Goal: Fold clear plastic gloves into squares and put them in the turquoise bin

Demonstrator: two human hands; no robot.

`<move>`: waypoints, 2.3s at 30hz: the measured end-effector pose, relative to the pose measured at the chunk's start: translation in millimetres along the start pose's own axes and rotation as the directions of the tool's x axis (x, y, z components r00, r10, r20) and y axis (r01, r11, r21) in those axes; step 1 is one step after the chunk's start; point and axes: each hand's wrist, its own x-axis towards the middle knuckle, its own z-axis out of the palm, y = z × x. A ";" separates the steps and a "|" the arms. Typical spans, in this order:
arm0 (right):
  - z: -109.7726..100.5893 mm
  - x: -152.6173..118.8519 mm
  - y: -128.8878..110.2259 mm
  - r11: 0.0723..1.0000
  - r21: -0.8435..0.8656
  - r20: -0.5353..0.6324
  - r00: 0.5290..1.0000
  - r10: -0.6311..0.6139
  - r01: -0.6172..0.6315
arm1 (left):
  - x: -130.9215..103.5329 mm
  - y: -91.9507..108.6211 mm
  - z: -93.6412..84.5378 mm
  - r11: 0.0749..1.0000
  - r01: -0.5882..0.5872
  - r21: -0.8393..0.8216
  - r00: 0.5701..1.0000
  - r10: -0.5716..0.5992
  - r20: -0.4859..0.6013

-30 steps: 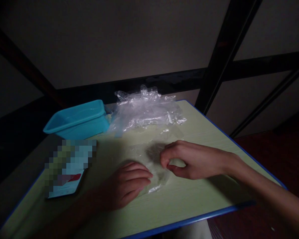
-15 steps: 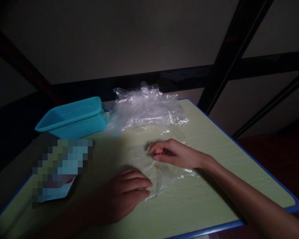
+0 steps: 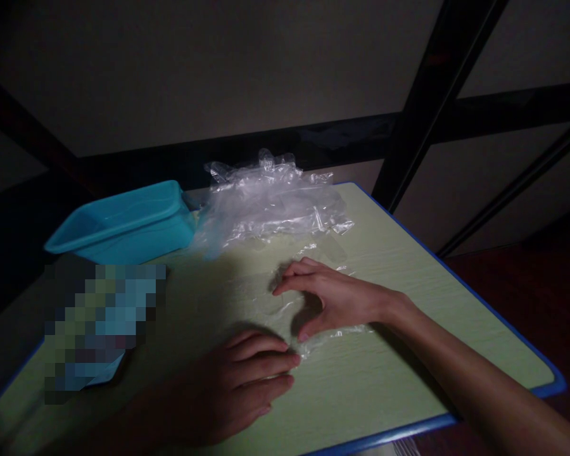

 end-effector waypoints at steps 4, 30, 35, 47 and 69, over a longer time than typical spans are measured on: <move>-0.4 -0.6 1.3 1.000 -0.025 -0.059 0.998 0.009 -0.010 | -0.1 -0.3 0.5 1.000 -0.001 -0.008 1.000 0.001 0.025; -6.2 -8.9 7.9 0.981 -0.139 0.093 0.984 0.150 -0.137 | 0.4 -0.6 1.4 1.000 -0.011 -0.021 1.000 0.011 0.008; -4.7 -10.2 9.1 0.975 -0.165 0.141 0.975 0.172 -0.148 | 1.7 -0.8 1.6 0.999 0.000 -0.043 1.000 0.001 0.010; -10.5 -11.3 7.0 0.974 -0.092 -0.139 0.971 0.192 -0.205 | -3.8 -5.7 -3.4 0.997 0.046 0.064 0.995 -0.040 -0.086; -9.0 -7.1 10.4 0.877 -0.114 -0.335 0.849 0.408 -0.466 | -25.8 -51.6 -7.6 0.741 0.650 0.166 0.758 -0.619 -0.206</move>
